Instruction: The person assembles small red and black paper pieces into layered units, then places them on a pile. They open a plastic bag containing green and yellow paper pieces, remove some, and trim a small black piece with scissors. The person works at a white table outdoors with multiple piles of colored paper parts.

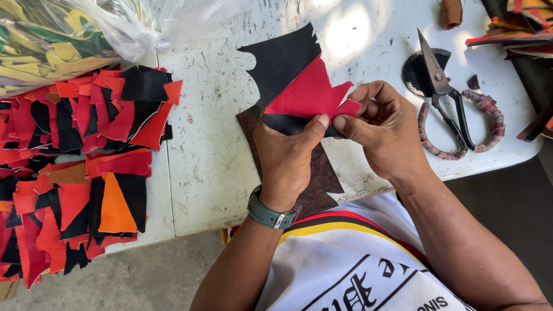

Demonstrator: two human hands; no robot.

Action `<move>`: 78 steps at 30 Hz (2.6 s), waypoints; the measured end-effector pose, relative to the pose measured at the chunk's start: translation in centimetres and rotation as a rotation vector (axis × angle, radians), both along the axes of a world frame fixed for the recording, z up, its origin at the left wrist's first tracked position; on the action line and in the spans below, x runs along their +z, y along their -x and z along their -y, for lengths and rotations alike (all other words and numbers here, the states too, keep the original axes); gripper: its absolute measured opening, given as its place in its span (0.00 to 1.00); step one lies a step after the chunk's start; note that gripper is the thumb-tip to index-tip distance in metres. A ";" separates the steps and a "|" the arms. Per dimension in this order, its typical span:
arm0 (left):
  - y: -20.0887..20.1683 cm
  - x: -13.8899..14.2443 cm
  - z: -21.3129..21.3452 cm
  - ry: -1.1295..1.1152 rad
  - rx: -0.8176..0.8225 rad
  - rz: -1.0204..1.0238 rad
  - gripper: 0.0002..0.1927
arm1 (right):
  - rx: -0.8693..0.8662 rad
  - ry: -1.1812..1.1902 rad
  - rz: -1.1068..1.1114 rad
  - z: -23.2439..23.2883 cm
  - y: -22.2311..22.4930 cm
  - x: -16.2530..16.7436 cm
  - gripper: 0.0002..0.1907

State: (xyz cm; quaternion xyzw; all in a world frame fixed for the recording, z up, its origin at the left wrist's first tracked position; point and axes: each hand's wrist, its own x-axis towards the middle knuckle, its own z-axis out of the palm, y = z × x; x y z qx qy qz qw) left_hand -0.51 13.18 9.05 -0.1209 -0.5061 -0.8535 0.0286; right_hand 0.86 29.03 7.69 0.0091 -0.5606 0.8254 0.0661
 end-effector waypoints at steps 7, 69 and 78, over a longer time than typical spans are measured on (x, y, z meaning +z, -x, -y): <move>0.1 -0.3 0.3 0.147 0.047 -0.057 0.15 | 0.001 0.024 -0.005 -0.2 0.0 -0.6 0.16; 2.2 -0.3 7.7 1.179 -0.691 -0.229 0.11 | 0.225 -0.642 0.198 3.2 -6.4 -1.7 0.08; 1.0 0.2 8.4 1.099 -0.583 -0.150 0.11 | 0.233 -0.467 0.165 3.3 -6.4 -2.1 0.07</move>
